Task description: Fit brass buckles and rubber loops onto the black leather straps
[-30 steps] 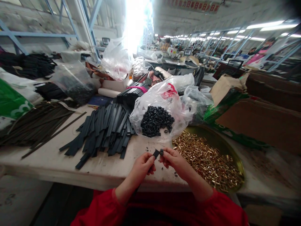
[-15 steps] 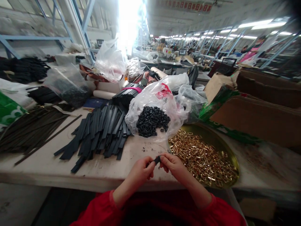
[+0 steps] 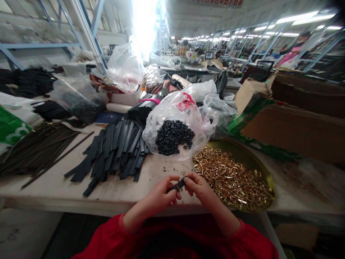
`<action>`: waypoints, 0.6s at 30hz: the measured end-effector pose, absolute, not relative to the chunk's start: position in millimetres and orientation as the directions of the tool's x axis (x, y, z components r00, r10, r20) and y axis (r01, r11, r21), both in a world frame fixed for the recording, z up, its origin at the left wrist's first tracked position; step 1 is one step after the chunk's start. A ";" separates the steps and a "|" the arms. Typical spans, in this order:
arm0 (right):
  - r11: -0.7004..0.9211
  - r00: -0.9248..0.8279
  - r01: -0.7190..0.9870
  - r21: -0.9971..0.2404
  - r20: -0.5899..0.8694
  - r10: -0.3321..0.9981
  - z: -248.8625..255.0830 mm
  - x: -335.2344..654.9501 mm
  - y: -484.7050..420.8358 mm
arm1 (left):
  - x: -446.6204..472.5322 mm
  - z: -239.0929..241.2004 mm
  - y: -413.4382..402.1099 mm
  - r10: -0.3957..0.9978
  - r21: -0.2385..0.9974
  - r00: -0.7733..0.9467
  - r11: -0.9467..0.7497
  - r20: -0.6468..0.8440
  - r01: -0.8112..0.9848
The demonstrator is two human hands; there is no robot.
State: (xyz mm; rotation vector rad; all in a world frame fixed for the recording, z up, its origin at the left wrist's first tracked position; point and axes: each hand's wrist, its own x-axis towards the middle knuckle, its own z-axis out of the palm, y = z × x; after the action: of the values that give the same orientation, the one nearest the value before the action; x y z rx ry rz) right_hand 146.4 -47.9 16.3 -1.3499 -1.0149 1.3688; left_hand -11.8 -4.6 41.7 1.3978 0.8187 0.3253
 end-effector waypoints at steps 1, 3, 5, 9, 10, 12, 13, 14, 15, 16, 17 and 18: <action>-0.224 0.028 -0.065 -0.972 -0.226 0.974 16.0 144.4 -49.1 | -12.9 41.0 -4.9 0.646 0.949 0.696 0.199 -0.314 0.243; -0.214 0.018 -0.052 -0.975 -0.215 0.976 15.1 140.6 -51.8 | -14.3 37.8 -5.0 0.668 0.952 0.678 0.199 -0.307 0.234; -0.207 0.012 -0.083 -0.975 -0.208 0.978 14.8 138.5 -53.9 | -15.0 34.4 -4.0 0.705 0.953 0.646 0.167 -0.294 0.251; -0.235 -0.045 -0.292 -0.927 -0.232 0.972 15.2 140.2 -56.2 | -17.0 32.6 -0.1 0.759 0.929 0.580 0.085 -0.294 0.360; -0.248 -0.051 -0.341 -0.907 -0.246 0.968 14.8 140.5 -56.8 | -17.7 32.8 0.5 0.769 0.919 0.565 0.070 -0.298 0.389; -0.283 -0.066 -0.433 -0.856 -0.283 0.957 13.1 139.7 -58.2 | -19.3 32.8 0.4 0.801 0.897 0.523 0.036 -0.290 0.441; -0.303 -0.076 -0.472 -0.828 -0.304 0.950 12.0 138.6 -59.2 | -19.9 32.4 -0.2 0.823 0.885 0.498 0.011 -0.273 0.466; -0.326 -0.089 -0.498 -0.804 -0.326 0.941 11.0 137.1 -60.1 | -20.5 31.8 -1.1 0.844 0.872 0.475 -0.018 -0.250 0.490; -0.347 -0.100 -0.507 -0.789 -0.346 0.933 10.3 135.5 -61.0 | -20.9 31.0 -2.1 0.861 0.860 0.456 -0.046 -0.223 0.508; -0.366 -0.109 -0.499 -0.786 -0.362 0.926 9.9 134.0 -61.7 | -21.1 30.1 -3.2 0.873 0.851 0.444 -0.070 -0.200 0.521; -0.380 -0.114 -0.477 -0.793 -0.372 0.921 10.1 132.7 -62.3 | -21.2 29.4 -4.2 0.880 0.845 0.438 -0.086 -0.184 0.528; -0.390 -0.118 -0.447 -0.805 -0.379 0.918 10.5 131.8 -62.7 | -21.2 28.7 -5.2 0.881 0.844 0.439 -0.093 -0.178 0.528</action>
State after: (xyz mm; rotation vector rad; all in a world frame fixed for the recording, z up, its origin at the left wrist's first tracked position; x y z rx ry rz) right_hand 131.8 -62.7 10.5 -1.0978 -0.6339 1.7042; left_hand -21.2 -5.2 28.7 1.7584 1.2160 0.4740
